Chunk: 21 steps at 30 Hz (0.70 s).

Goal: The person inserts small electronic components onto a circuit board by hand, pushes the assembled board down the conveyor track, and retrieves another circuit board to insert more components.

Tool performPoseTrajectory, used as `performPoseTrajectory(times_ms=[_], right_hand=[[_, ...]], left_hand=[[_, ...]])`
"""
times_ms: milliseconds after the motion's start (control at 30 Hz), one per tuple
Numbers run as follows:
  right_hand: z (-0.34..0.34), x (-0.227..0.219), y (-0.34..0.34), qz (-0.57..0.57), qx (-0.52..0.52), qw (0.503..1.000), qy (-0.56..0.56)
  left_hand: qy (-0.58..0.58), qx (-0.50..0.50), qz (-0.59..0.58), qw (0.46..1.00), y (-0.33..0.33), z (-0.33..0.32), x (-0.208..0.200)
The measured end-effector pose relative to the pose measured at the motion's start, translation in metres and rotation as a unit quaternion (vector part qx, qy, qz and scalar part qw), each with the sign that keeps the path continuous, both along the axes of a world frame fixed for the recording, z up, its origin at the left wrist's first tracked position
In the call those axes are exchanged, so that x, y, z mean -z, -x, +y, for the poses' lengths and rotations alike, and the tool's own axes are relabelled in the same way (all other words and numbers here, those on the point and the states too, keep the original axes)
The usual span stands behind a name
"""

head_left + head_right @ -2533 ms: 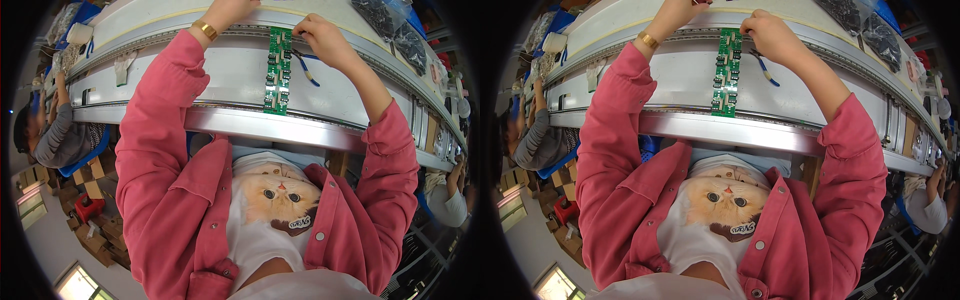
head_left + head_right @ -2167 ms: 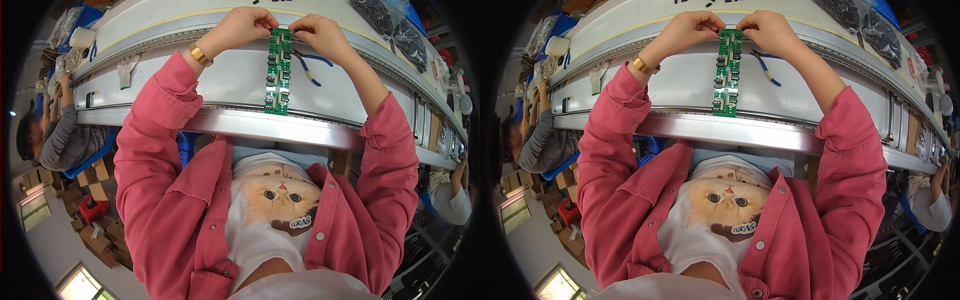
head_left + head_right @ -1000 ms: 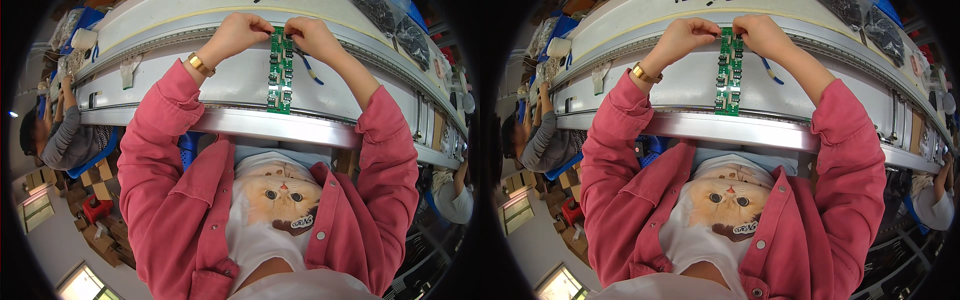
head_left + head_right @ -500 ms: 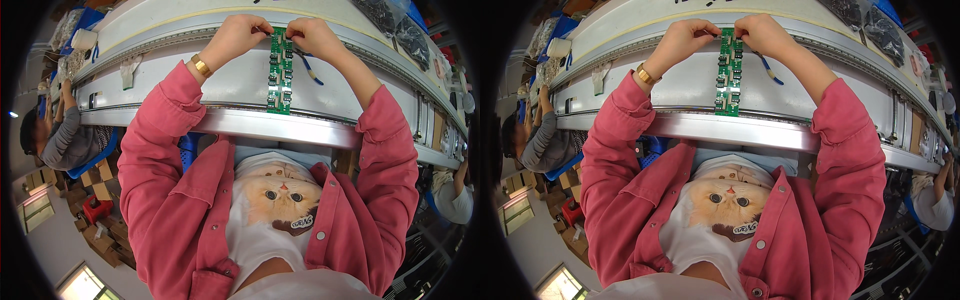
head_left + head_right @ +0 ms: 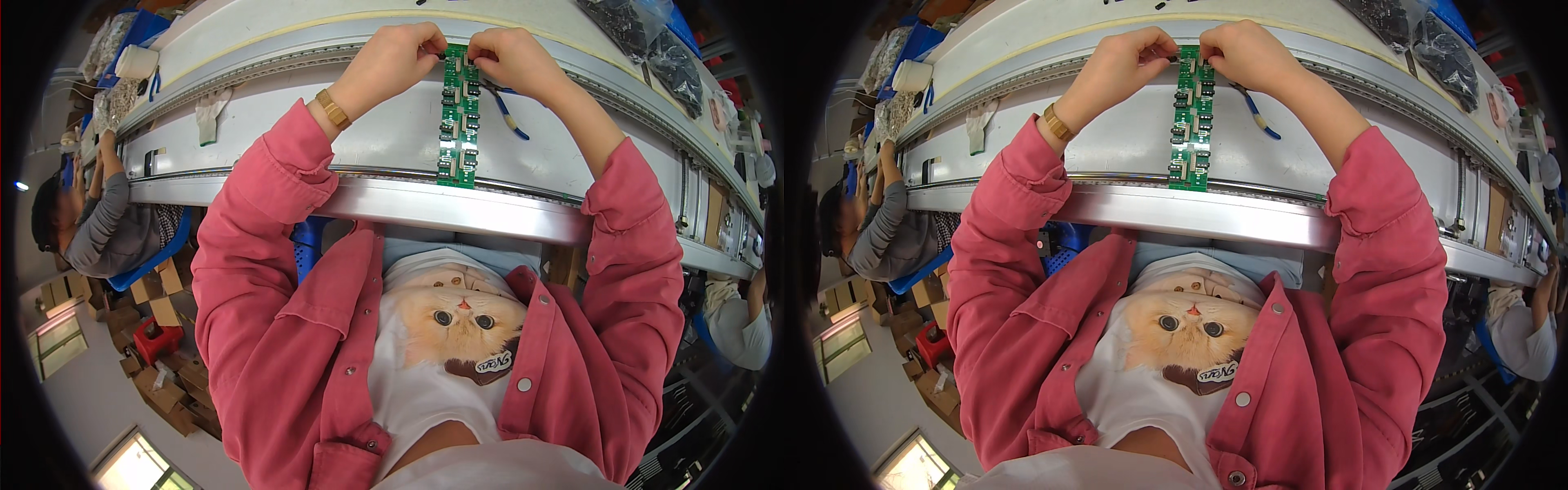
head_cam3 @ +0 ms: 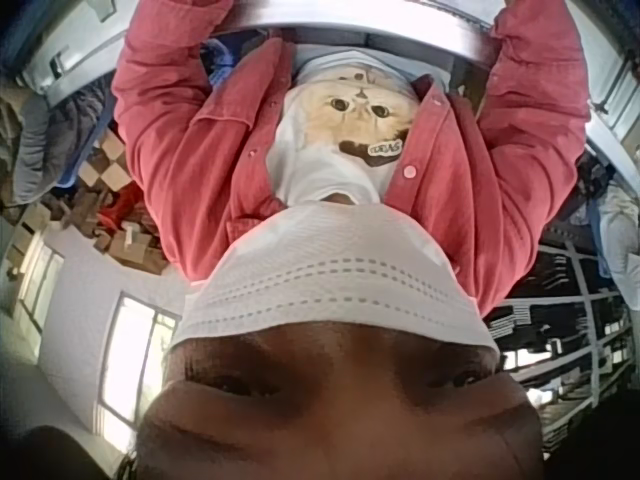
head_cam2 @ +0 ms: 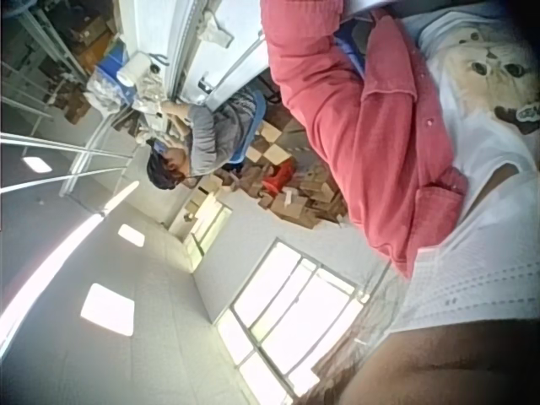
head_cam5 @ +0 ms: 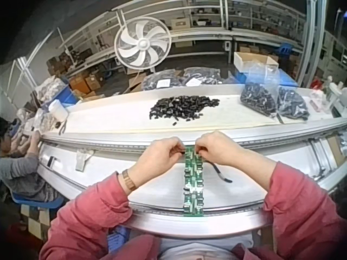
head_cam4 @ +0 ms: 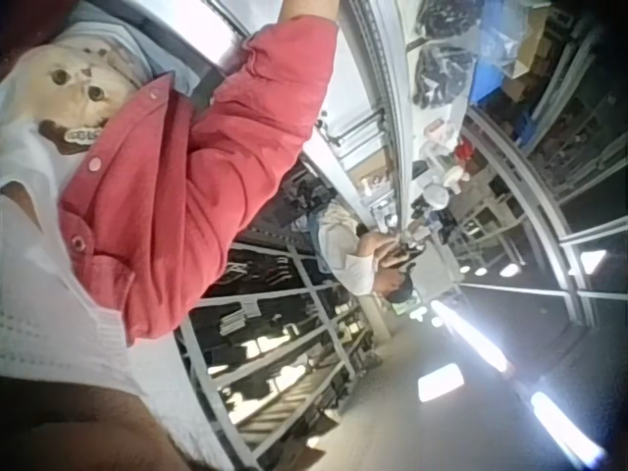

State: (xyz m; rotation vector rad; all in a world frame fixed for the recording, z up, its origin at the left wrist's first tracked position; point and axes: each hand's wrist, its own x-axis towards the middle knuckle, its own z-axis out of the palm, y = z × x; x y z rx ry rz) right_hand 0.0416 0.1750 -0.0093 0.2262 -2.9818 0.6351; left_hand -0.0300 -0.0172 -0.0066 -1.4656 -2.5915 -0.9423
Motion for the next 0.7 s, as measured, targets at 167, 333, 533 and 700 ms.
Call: performPoseTrajectory(times_ms=[167, 333, 533, 700], right_hand=[[-0.0008, 0.0006, -0.0003, 0.013, 0.002, 1.0, 0.009], [-0.0001, 0.0007, 0.0001, 0.018, -0.008, 1.0, 0.009], [0.0013, 0.0006, 0.0017, 0.012, -0.011, 1.0, 0.007], [0.0019, 0.0008, 0.002, 0.007, -0.014, 1.0, 0.008]], left_hand=[[0.022, 0.002, -0.01, 1.0, -0.0018, -0.0007, -0.004], [0.04, 0.004, -0.01, 0.999, -0.0027, -0.0014, -0.0055], [0.04, 0.01, 0.0, 0.999, -0.0018, -0.001, -0.0026], [0.04, 0.009, -0.001, 0.999, -0.0022, -0.0002, -0.0018]])
